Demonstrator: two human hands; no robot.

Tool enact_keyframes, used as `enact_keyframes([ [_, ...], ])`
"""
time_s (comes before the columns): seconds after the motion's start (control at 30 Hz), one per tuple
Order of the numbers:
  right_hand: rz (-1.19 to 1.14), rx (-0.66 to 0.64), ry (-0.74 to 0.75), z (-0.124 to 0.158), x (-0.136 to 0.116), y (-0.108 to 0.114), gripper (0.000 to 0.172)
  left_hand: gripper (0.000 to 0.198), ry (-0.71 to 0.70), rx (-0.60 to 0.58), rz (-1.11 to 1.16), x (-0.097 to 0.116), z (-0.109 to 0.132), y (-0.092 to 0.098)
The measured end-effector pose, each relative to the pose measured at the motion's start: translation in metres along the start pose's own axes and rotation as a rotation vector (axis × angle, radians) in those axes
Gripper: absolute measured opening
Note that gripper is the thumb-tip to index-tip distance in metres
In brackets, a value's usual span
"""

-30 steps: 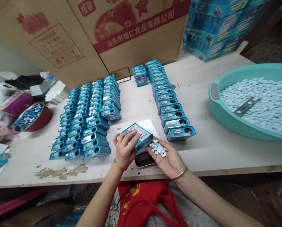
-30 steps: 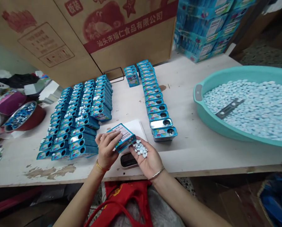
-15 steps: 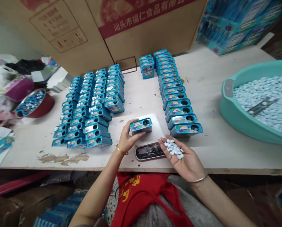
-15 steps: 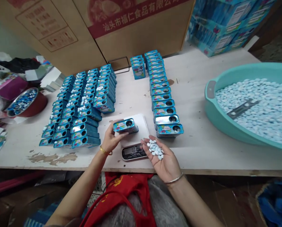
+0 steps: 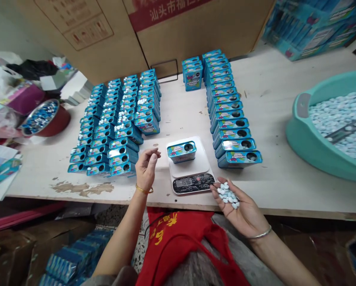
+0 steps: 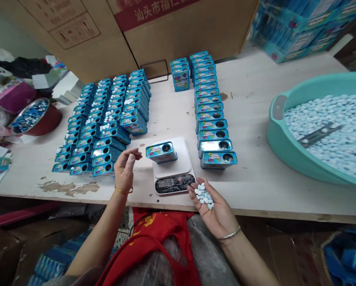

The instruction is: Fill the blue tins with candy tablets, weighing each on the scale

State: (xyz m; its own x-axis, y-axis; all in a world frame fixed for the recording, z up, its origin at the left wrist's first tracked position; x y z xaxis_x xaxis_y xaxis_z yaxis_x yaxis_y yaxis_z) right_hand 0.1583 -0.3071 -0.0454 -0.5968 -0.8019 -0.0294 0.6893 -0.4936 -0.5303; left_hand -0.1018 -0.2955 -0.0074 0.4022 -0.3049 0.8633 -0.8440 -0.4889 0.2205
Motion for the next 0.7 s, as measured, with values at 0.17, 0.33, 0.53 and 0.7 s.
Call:
enact_keyframes([
  [0.17, 0.005, 0.009, -0.001, 0.001, 0.001, 0.001, 0.018, 0.022, -0.004, -0.020, 0.017, 0.003, 0.002, -0.004],
  [0.33, 0.012, 0.010, -0.016, 0.002, 0.004, 0.000, 0.018, 0.024, -0.033, -0.105, -0.066, 0.004, 0.002, -0.005],
  [0.53, -0.003, -0.009, -0.032, 0.000, 0.008, 0.000, 0.016, 0.066, -0.333, -0.554, -0.438, 0.032, -0.021, -0.032],
  [0.7, -0.001, -0.084, -0.081, -0.009, 0.011, -0.001, 0.023, 0.039, -0.403, -0.711, -0.593, 0.024, -0.096, -0.060],
])
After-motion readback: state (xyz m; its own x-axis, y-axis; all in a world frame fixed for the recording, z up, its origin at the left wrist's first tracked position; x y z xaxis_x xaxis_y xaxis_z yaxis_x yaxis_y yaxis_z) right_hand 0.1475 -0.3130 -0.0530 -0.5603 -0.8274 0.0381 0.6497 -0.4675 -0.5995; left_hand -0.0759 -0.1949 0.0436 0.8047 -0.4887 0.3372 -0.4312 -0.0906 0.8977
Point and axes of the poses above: each hand's wrist, its own z-axis away from the middle knuckle, its own y-axis out of the back of the hand, x = y × z, the point moved 4 cm from there along -z, towards the middle knuckle, and after that the axes turned 12 degrees about -y, right-handed, at the moved point
